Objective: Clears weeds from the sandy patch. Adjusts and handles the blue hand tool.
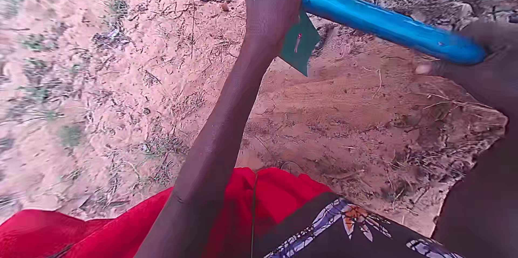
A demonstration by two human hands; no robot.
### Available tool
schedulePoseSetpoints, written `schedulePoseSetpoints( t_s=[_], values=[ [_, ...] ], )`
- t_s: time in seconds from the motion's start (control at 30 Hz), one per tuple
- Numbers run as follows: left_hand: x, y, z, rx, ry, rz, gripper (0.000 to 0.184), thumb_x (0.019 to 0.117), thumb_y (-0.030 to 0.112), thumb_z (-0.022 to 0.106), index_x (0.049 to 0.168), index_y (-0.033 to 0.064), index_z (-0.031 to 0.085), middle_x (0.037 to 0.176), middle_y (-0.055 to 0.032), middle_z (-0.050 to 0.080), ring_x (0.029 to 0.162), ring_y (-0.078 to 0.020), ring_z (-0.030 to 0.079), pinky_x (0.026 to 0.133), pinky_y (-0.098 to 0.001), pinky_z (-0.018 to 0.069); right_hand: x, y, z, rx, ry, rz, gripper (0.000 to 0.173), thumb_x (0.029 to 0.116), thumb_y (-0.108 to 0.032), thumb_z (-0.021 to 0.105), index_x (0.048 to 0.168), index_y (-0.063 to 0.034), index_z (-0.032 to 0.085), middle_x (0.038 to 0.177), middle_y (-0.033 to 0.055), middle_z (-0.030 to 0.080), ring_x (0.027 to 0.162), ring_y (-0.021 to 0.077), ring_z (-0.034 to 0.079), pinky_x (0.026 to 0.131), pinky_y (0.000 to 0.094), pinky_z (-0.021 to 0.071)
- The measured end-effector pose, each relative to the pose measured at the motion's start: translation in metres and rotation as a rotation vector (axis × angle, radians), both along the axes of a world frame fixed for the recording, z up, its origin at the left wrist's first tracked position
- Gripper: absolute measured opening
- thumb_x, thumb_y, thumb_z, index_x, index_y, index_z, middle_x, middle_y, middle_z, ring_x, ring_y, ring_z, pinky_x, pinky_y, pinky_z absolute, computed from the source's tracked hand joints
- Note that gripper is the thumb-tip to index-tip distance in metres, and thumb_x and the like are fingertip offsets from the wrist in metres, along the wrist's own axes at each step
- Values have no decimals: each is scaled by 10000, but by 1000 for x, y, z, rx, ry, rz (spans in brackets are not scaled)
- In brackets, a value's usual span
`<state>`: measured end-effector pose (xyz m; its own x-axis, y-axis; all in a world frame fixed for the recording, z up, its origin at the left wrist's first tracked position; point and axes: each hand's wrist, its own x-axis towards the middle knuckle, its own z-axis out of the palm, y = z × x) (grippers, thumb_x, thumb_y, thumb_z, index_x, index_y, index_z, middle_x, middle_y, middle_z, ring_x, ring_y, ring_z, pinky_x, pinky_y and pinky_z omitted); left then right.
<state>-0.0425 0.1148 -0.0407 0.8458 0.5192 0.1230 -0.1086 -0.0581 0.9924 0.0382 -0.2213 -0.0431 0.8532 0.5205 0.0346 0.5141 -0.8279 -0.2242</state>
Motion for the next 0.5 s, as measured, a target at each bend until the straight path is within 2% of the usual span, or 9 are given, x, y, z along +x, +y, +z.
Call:
schedulePoseSetpoints(
  t_s=[0.03,0.1,0.17,0.23,0.3,0.37,0.43,0.5],
  values=[
    [-21,32,-13,44,67,74,244,997,35,606,756,54,572,612,-7,554,466,-66,534,422,-190,467,-20,47,-18,11,132,101,469,870,-408,813,1052,-16,631,747,249,584,645,457,569,550,660,387],
    [-65,80,-48,91,218,174,226,1046,145,567,826,99,550,643,35,546,468,-48,533,434,-198,483,-52,114,-63,17,352,266,337,860,-273,854,1041,-63,661,688,133,598,582,322,578,521,530,425],
    [-108,106,-95,20,316,285,207,1055,163,537,854,115,524,629,51,524,463,-49,520,444,-215,486,-75,155,-107,-31,518,348,344,878,-280,840,1096,-74,671,746,151,639,667,350,628,583,575,480],
    [-147,115,-140,-85,376,412,224,1057,154,527,837,117,511,571,57,496,442,-55,515,445,-234,497,-89,180,-143,-123,565,419,352,905,-319,815,1125,-87,668,791,180,662,745,400,660,638,612,500],
    [-174,110,-173,-165,401,497,252,1077,168,507,830,119,511,547,65,494,436,-50,509,453,-224,485,-99,190,-168,-214,578,465,349,927,-340,789,1147,-99,669,838,192,684,803,423,681,685,628,514],
    [-181,98,-189,-216,395,501,272,1081,156,487,811,125,506,556,65,492,446,-48,502,460,-216,477,-100,183,-174,-268,604,471,344,937,-344,776,1153,-100,666,851,193,691,828,420,685,717,620,514],
    [-174,83,-189,-238,379,461,275,1070,125,480,795,123,498,552,58,493,444,-51,502,459,-217,479,-95,164,-171,-266,654,436,340,940,-336,774,1148,-92,661,833,200,678,805,421,673,706,625,508],
    [-162,62,-185,-255,349,413,278,1080,136,470,805,113,502,534,54,507,436,-50,516,452,-216,478,-86,138,-163,-254,631,384,330,928,-346,787,1090,-85,665,786,193,653,761,413,655,664,619,490]
  ],
)
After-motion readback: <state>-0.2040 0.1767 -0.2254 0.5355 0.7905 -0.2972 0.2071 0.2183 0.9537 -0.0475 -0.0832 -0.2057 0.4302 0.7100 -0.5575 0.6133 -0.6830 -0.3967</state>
